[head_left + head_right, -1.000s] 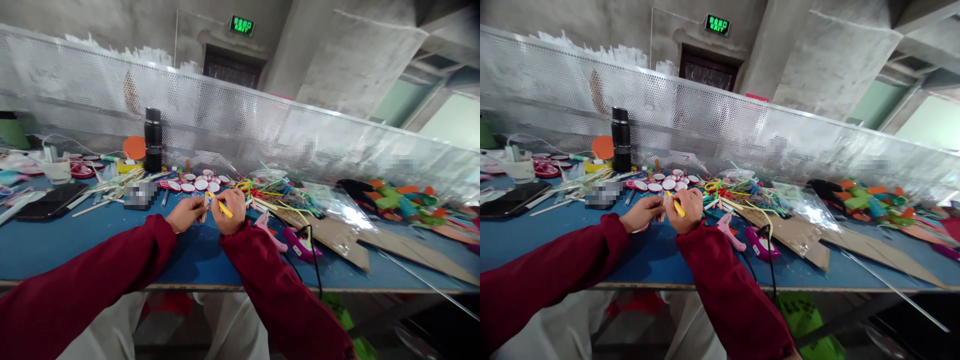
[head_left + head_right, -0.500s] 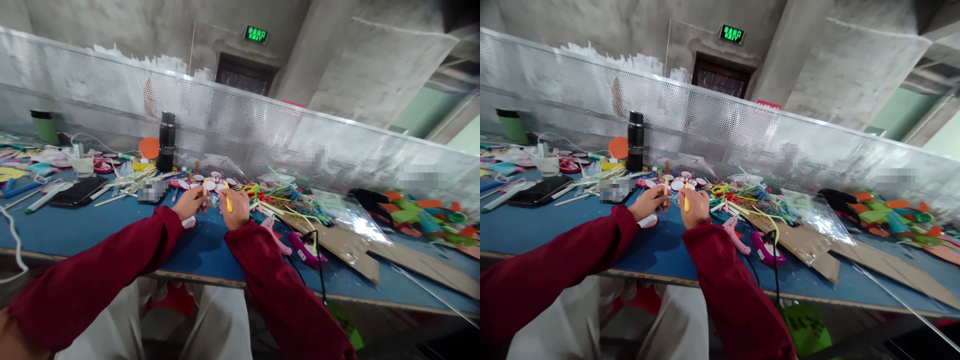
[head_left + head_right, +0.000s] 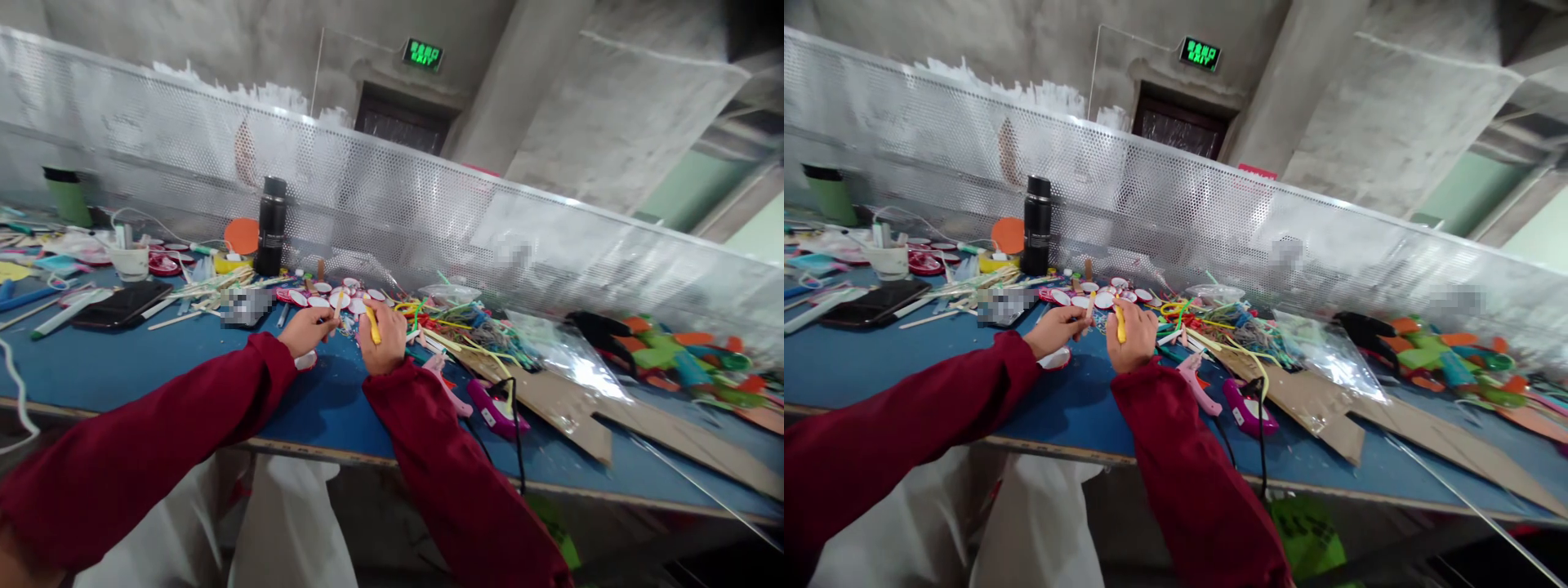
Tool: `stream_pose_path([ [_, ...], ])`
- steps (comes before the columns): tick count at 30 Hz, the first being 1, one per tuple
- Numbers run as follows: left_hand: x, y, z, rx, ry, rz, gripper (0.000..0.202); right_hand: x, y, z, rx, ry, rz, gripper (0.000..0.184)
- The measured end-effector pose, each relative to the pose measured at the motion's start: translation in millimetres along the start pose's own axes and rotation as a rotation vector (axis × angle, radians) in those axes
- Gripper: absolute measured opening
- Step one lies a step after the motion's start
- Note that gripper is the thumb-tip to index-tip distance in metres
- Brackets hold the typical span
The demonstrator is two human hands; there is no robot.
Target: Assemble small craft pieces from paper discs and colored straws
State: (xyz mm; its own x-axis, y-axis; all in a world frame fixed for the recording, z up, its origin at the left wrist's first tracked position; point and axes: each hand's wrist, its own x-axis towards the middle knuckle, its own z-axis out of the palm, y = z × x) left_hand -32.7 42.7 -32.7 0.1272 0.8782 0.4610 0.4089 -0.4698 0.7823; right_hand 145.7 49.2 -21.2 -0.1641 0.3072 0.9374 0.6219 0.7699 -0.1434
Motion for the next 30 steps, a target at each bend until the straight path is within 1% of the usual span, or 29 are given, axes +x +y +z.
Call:
stream_pose_path([
  [3, -2, 0, 1.5, 0.083, 0.012, 0.058, 0.027, -1, 2, 2, -0.031, -0.013, -0.017, 0.02],
  [7, -6, 3, 4.2, 0.195, 0.074, 0.116, 0.023, -2, 4, 5, -0.08, -0.02, -0.02, 0.022],
  [10, -9, 8, 2.2, 0.35, 0.145, 0.211, 0.022, -2, 5, 7, -0.077, -0.015, -0.021, 0.022],
  [12, -8, 13, -1.4, 0.445, 0.163, 0.287, 0.023, -3, 6, 7, -0.066, -0.008, -0.015, 0.021],
  [15, -1, 21, -8.7, 0.533, 0.144, 0.381, 0.026, -3, 7, 7, -0.066, -0.004, -0.004, 0.02],
  [18, 15, 29, -16.7, 0.584, 0.115, 0.463, 0.028, -3, 7, 7, -0.084, -0.012, -0.008, 0.021],
  [20, 27, 30, -21.4, 0.594, 0.063, 0.533, 0.027, -4, 8, 8, -0.087, -0.019, -0.014, 0.021],
  [22, 37, 26, -24.4, 0.594, 0.02, 0.585, 0.025, -5, 8, 9, -0.084, -0.021, -0.014, 0.022],
  [24, 42, 18, -25.2, 0.644, 0.039, 0.593, 0.026, -5, 8, 10, -0.087, -0.014, -0.004, 0.022],
  [26, 43, 6, -24.1, 0.691, 0.101, 0.546, 0.029, -5, 7, 10, -0.093, 0.001, 0.013, 0.022],
  [28, 40, -4, -22.6, 0.677, 0.18, 0.48, 0.032, -5, 5, 9, -0.092, 0.013, 0.025, 0.022],
  [30, 37, -11, -22.4, 0.65, 0.219, 0.451, 0.033, -5, 3, 8, -0.081, 0.011, 0.024, 0.023],
])
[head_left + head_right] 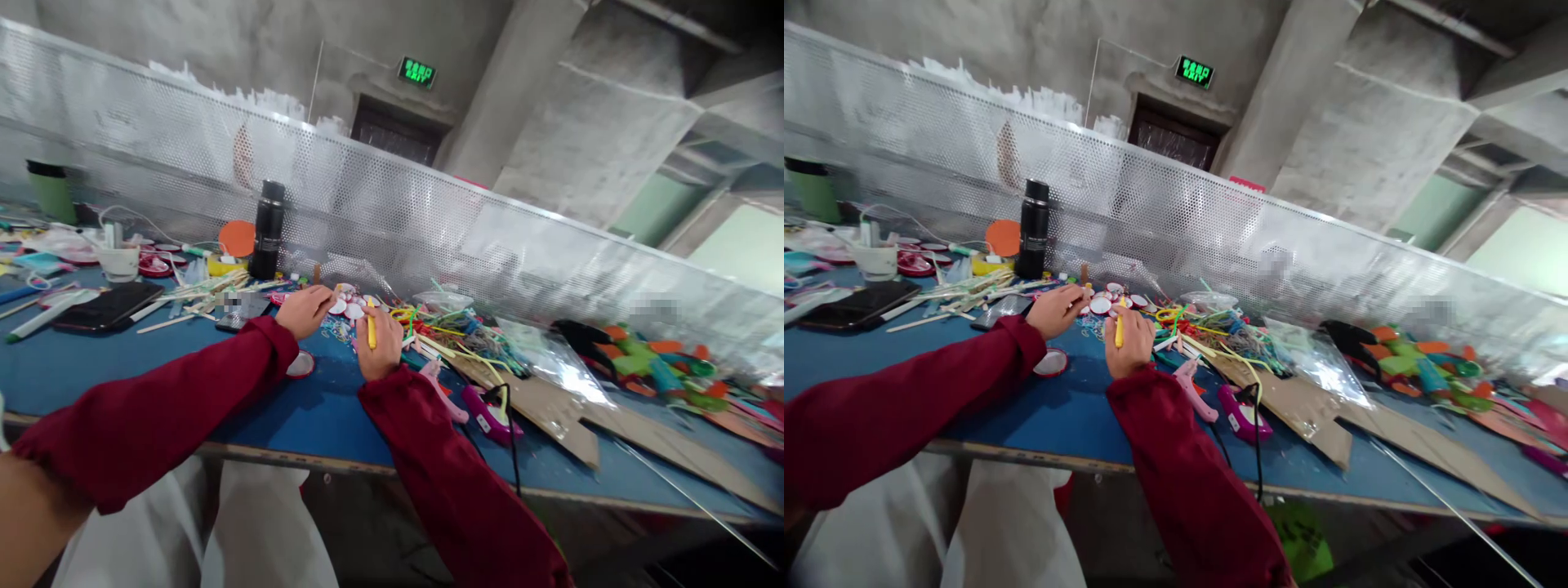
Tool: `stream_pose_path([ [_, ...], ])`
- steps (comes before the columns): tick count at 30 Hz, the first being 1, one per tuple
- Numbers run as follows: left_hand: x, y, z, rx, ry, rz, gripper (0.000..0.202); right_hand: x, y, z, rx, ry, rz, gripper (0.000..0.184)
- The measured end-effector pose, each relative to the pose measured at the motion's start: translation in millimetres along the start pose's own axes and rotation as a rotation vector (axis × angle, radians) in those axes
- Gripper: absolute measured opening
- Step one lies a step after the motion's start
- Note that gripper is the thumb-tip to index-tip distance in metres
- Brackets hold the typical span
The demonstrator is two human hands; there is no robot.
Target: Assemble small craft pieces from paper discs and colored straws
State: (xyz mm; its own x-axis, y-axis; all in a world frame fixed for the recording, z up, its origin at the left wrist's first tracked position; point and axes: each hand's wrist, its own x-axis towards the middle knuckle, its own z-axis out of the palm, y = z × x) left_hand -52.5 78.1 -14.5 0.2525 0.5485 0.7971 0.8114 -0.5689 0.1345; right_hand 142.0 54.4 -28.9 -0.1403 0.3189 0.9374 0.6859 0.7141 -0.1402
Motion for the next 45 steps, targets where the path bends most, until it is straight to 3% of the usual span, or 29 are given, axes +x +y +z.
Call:
stream_pose_path([
  [9, 2, 9, -18.4, -0.012, 0.125, 0.016, 0.028, 3, -5, -6, 0.031, -0.036, -0.008, 0.028],
  [17, 0, 16, -19.0, -0.009, 0.037, -0.002, 0.03, 2, -4, -2, 0.001, -0.026, 0.006, 0.025],
  [20, -1, 13, -11.9, -0.194, 0.014, -0.091, 0.02, 5, -2, -2, 0.011, -0.017, -0.015, 0.026],
  [25, -4, 8, 5.3, -0.784, -0.11, -0.257, 0.015, 18, 2, -3, -0.01, -0.038, -0.117, 0.027],
  [28, -5, 11, 9.1, -0.94, -0.191, -0.316, 0.014, 26, 2, 1, -0.021, -0.032, -0.13, 0.025],
  [34, -9, 11, 12.8, -0.906, -0.255, -0.36, 0.015, 23, 2, 11, 0.005, 0.021, -0.125, 0.021],
  [40, -11, 10, 14.4, -0.797, -0.285, -0.318, 0.02, 12, -7, 4, 0.047, -0.022, -0.116, 0.016],
  [45, -13, 10, 14.3, -0.739, -0.317, -0.326, 0.026, 9, -7, 6, 0.063, 0.048, -0.142, 0.017],
])
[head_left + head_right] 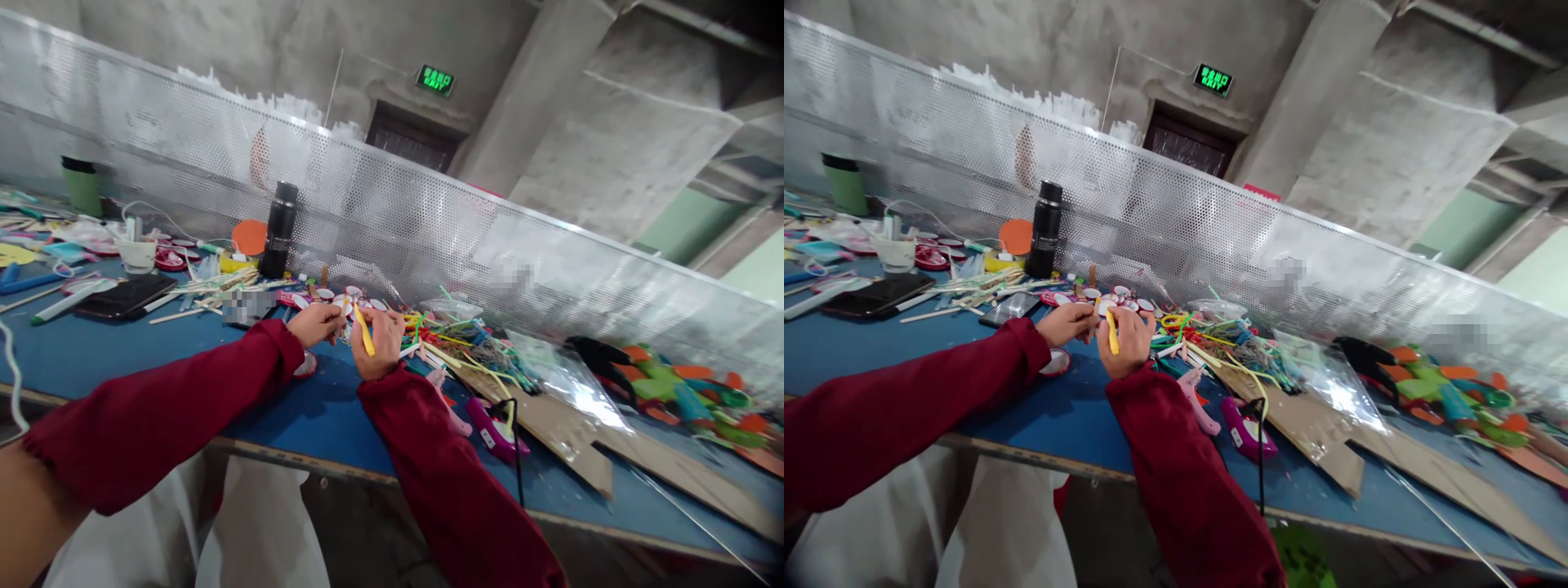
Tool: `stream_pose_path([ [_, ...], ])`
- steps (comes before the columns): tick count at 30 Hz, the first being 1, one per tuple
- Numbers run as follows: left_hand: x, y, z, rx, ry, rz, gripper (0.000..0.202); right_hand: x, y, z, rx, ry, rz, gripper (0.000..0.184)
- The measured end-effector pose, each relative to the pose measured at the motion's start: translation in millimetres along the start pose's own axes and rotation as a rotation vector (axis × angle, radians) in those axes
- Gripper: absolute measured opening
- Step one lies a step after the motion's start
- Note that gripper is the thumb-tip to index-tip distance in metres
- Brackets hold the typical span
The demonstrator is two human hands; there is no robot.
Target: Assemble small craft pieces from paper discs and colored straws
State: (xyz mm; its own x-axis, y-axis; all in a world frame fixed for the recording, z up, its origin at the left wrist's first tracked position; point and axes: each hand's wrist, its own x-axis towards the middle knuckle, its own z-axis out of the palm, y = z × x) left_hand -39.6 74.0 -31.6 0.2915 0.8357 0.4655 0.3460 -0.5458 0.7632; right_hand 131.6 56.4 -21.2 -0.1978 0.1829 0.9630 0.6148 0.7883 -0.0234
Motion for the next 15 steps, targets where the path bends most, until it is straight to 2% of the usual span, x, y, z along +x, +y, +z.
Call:
stream_pose_path([
  [6, -1.4, -0.3, 2.9, -0.03, -0.038, -0.033, 0.024, -1.9, 1.9, -0.2, -0.029, -0.048, -0.021, 0.008],
  [15, -1.7, -1.7, 6.2, -0.014, -0.073, -0.065, 0.021, -2.6, 1.2, -0.9, -0.048, -0.111, -0.03, 0.008],
])
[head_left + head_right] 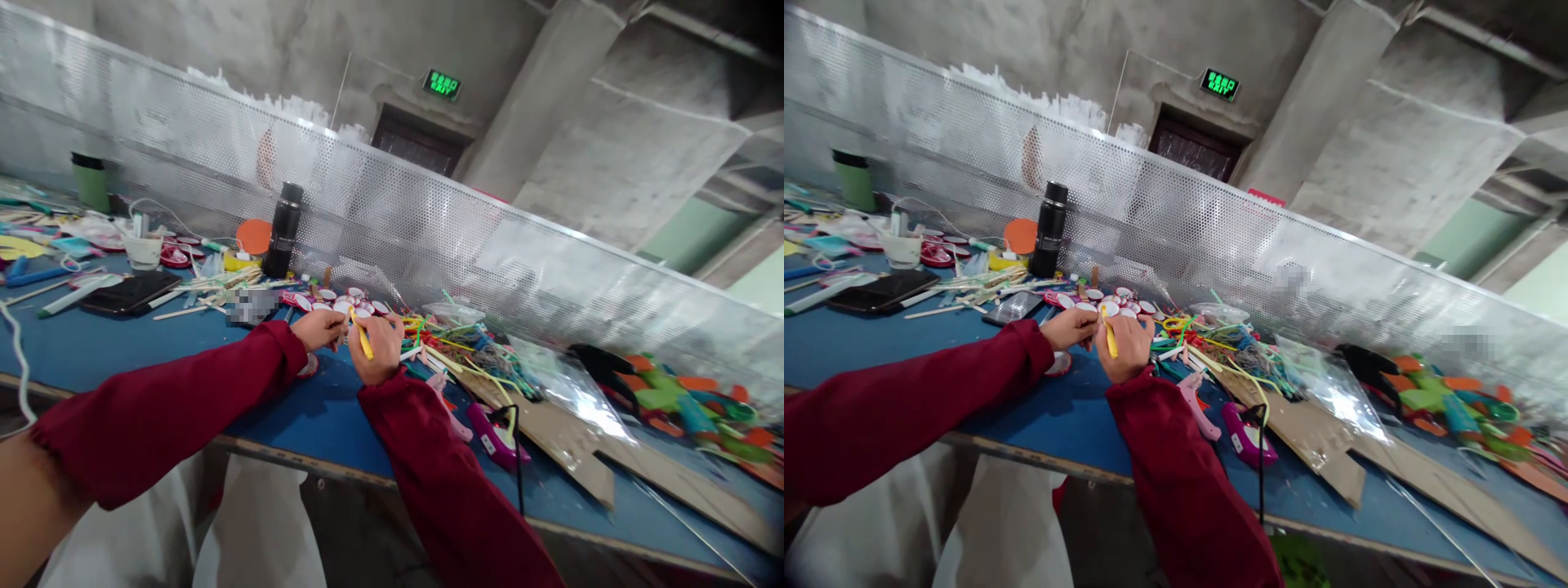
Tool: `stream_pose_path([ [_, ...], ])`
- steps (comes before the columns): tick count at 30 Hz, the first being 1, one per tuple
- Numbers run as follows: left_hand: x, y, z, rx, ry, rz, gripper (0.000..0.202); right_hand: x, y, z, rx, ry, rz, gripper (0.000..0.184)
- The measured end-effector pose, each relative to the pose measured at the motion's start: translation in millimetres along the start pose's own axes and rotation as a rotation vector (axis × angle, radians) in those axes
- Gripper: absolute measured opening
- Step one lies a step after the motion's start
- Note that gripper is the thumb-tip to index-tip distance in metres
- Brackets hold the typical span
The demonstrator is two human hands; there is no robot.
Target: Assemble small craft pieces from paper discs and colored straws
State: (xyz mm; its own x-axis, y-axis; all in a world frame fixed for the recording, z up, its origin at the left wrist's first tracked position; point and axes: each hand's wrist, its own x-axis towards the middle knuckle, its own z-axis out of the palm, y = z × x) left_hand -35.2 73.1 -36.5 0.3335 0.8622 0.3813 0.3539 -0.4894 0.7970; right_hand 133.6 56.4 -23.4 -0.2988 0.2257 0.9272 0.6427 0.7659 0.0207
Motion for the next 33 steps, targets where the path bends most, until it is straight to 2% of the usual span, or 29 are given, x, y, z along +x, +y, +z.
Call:
stream_pose_path([
  [8, -1.5, 0.4, -0.9, 0.028, -0.001, 0.008, 0.018, -0.9, -0.4, 1.7, -0.003, 0.032, -0.008, 0.008],
  [33, -0.5, -2.5, 0.4, 0.002, -0.018, 0.004, 0.02, -1.6, 0.4, 2.3, 0.004, 0.007, 0.011, 0.008],
])
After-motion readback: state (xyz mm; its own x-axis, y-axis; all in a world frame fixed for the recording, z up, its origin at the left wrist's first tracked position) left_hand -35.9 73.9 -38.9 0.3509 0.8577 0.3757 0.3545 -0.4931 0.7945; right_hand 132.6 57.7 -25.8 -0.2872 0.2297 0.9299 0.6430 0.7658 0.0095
